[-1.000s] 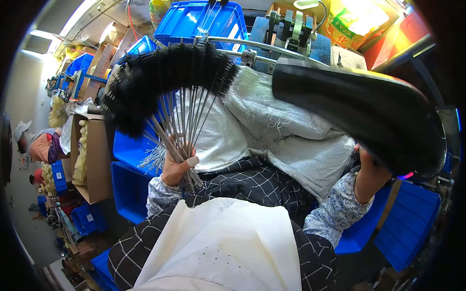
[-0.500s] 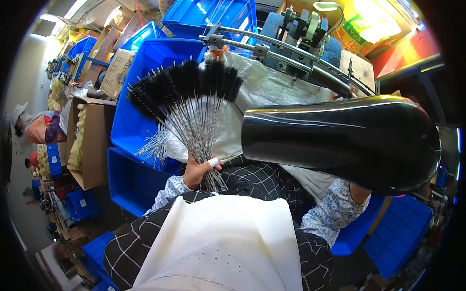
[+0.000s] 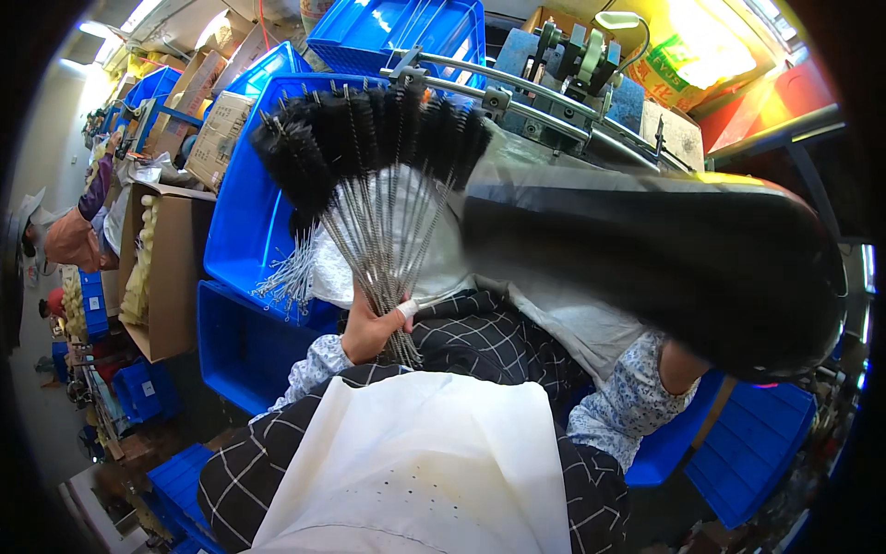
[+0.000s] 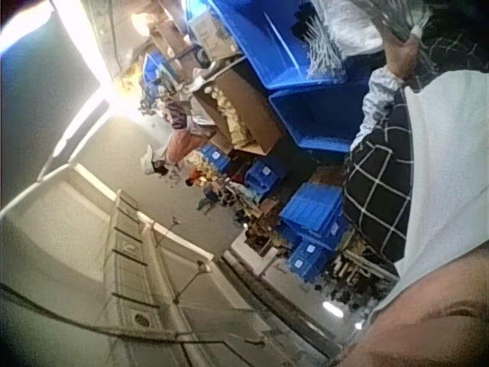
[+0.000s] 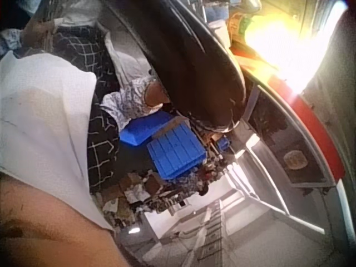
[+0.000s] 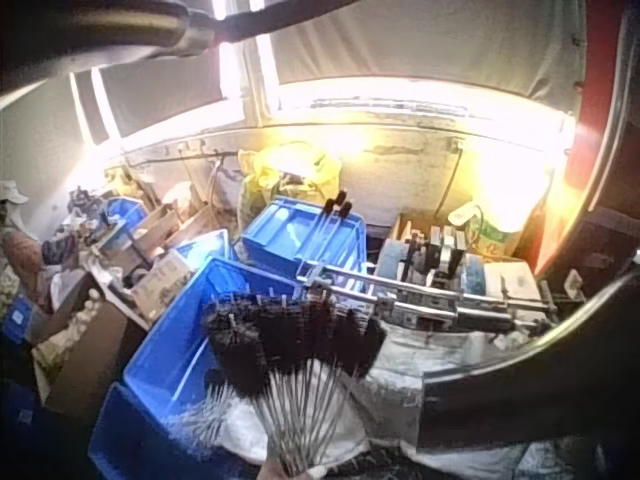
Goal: The worker uses a hairdryer to shape/dry a fan of black brushes and then processes them through a cutting or crimping machine.
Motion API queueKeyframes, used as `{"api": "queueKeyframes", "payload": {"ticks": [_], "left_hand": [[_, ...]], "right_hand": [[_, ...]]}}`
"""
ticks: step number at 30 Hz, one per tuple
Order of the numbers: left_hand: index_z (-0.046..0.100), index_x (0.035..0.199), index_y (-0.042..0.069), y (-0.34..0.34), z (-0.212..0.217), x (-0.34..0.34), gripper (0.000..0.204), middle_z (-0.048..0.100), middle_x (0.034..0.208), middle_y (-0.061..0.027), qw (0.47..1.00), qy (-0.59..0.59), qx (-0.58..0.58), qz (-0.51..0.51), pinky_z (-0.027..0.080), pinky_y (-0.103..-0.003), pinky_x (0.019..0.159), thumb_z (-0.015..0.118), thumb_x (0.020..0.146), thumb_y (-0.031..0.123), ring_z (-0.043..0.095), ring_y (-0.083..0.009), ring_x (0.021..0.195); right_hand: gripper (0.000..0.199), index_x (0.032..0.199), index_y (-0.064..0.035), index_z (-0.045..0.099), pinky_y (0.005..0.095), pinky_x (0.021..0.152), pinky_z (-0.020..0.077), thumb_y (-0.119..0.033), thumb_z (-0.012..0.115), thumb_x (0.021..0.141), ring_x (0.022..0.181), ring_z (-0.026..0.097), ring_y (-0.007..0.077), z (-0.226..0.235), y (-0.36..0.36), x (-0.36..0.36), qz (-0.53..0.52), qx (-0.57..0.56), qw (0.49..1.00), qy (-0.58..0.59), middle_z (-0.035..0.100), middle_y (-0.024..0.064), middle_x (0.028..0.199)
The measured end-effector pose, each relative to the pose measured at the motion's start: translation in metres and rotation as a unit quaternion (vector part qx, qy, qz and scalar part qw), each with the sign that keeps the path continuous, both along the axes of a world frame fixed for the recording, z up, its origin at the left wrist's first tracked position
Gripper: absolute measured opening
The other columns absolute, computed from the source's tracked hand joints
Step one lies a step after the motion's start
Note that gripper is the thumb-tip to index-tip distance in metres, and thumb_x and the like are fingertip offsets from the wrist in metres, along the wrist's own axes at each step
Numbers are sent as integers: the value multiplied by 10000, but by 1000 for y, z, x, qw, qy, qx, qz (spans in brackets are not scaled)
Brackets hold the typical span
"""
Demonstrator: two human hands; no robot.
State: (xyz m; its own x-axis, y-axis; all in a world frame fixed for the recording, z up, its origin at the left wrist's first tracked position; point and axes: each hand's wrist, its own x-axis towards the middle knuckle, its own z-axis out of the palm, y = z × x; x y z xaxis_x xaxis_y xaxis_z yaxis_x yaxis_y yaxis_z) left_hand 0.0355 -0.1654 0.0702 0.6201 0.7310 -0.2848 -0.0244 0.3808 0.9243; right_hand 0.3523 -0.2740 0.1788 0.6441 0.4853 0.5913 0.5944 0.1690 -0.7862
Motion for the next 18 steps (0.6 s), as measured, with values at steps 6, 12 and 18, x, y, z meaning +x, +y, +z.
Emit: {"api": "queueKeyframes", "payload": {"ticks": [6,12,18], "left_hand": [[133,1270,137,30,3,-29,758,509,882,-90,931,150,314,108,455,-271,580,596,690,-14,520,-139,649],[397,1114,129,76,33,-57,590,500,876,-129,758,336,532,174,450,-348,575,628,583,18,548,-285,678],[426,1103,170,88,43,-64,600,478,833,-78,586,497,618,168,425,-354,581,651,560,48,535,-271,704]], "right_hand": [[446,1080,50,423,256,556,432,-30,561,664,642,505,183,3,-4,2,14,38,999,22,526,164,902],[505,1134,6,376,294,671,399,-77,581,680,775,478,209,-13,-22,19,6,33,998,53,496,153,987],[671,1254,-79,266,370,914,336,-180,639,705,1072,417,264,-33,-44,62,-30,-13,998,62,409,135,1193]]}}
